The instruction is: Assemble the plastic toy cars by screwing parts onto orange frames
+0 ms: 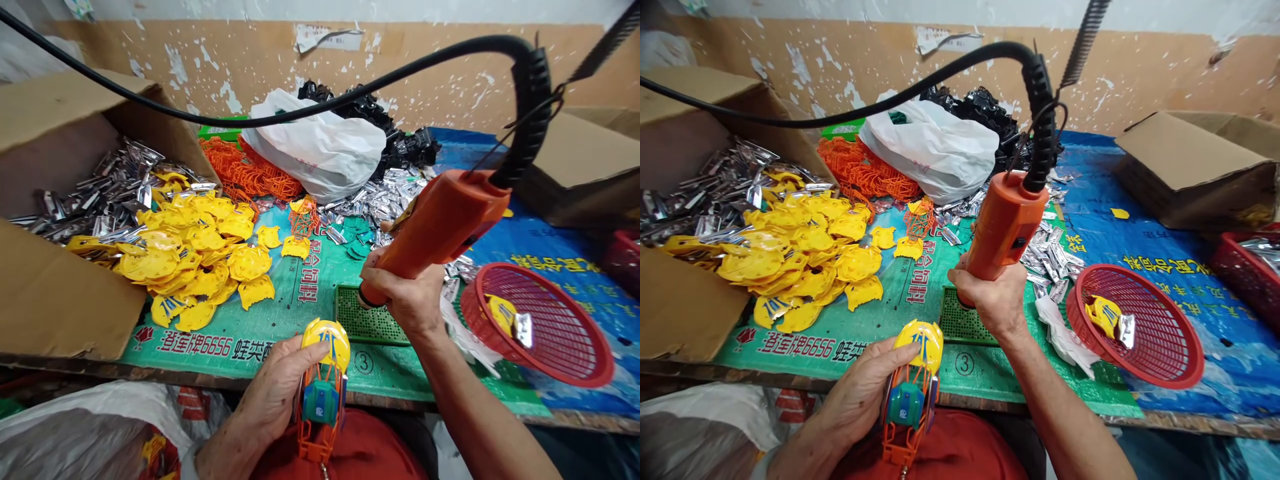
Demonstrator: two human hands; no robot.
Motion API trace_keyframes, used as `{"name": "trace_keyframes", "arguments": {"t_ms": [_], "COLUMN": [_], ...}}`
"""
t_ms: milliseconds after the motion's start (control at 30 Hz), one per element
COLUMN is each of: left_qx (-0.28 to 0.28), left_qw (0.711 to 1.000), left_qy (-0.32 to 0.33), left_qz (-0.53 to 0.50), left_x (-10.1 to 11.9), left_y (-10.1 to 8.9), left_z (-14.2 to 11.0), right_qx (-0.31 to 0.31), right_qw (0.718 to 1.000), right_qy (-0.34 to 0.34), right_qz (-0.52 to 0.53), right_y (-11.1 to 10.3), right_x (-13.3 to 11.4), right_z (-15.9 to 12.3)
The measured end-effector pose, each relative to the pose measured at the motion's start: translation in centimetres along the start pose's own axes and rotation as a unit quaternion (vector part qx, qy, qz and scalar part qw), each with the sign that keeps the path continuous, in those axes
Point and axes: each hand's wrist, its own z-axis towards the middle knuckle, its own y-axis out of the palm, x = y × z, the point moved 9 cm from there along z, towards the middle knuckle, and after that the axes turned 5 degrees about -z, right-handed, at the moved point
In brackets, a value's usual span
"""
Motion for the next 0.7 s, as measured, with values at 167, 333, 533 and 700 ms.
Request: {"name": "trace_keyframes", "arguments": {"t_ms": [167, 333, 533, 700], "left_qx": [0.006, -0.004, 0.000, 0.008], "left_qw": [1.000, 1.000, 1.000, 1.000], "left_qy": [-0.004, -0.002, -0.007, 0.005], "left_qz": [0.000, 0.005, 0.007, 0.010], "left_x": [-0.18, -0.08, -0.26, -0.23], "left_y": [-0.17, 0.05, -0.07, -0.39], "left_z": [0.14, 0.29, 0.29, 0.31], "right_qx": [-0.002, 0.001, -0.005, -0.001], "right_qw": [1.000, 1.000, 1.000, 1.000], "right_qy": [0.003, -0.004, -0.017, -0.015], "right_qz": [0.004, -0.024, -0.026, -0.013], "right_y": [0.12, 0.14, 0.20, 0.06], "right_x": [-0.15, -0.54, -0.35, -0.10], "right_z": [-0.14, -0.27, -0.27, -0.39]}}
